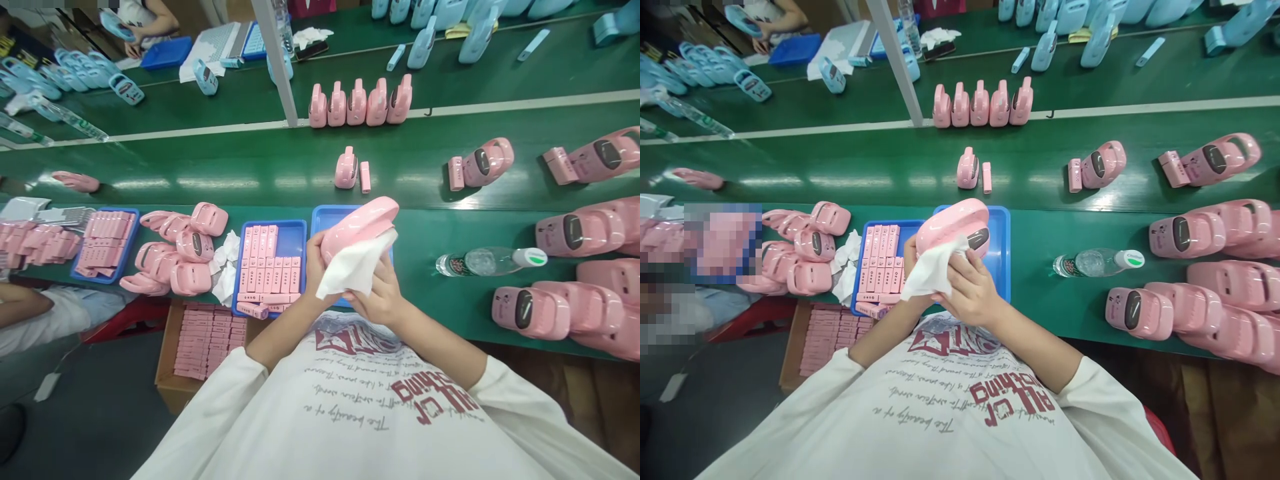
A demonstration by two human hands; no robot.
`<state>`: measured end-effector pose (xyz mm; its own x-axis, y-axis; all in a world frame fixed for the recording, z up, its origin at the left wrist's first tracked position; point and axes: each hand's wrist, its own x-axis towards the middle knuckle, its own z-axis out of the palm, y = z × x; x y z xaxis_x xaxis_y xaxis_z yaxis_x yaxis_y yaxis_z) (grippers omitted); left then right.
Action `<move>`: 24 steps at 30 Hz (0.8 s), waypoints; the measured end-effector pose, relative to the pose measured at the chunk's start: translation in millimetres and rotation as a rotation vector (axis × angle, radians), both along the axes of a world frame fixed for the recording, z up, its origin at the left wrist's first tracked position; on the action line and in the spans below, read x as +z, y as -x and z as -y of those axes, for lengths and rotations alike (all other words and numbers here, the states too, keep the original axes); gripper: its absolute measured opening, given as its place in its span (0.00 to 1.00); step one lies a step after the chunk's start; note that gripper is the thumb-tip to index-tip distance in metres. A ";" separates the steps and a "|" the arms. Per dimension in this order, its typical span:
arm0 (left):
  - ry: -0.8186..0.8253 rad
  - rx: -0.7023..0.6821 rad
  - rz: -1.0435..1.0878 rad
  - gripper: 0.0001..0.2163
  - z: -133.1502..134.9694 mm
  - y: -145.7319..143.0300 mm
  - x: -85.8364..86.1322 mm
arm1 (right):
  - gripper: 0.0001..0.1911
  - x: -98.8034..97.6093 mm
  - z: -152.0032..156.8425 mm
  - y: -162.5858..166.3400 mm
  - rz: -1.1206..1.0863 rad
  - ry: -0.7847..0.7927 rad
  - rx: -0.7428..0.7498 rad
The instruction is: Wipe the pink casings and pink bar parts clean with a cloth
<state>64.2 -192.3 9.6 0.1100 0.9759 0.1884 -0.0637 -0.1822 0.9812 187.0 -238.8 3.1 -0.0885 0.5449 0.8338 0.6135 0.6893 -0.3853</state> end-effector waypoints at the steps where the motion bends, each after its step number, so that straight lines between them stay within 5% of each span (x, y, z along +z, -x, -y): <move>1: -0.063 0.001 -0.021 0.32 -0.3 0.9 0.0 | 0.21 -2.7 0.2 1.2 -0.032 -0.004 0.009; 8: -0.590 0.112 -0.186 0.48 -5.8 2.2 5.9 | 0.30 -9.8 -2.8 14.4 -0.578 0.387 -0.037; 12: -0.602 0.185 -0.230 0.50 -0.1 -1.1 0.8 | 0.32 -7.6 -6.1 19.1 -0.681 0.417 0.014; 19: -0.596 0.061 -0.344 0.49 12.5 8.4 -9.0 | 0.29 -9.8 -11.5 11.2 -0.819 0.466 0.133; 24: -0.694 0.107 -0.289 0.50 2.6 15.3 -21.1 | 0.25 -10.2 -18.2 8.1 -0.987 0.595 0.119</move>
<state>48.9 -194.9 -11.5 0.1592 0.6522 0.7412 0.2309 -0.7545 0.6143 178.9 -220.6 -7.0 0.3805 0.9064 0.1834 -0.1917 0.2713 -0.9432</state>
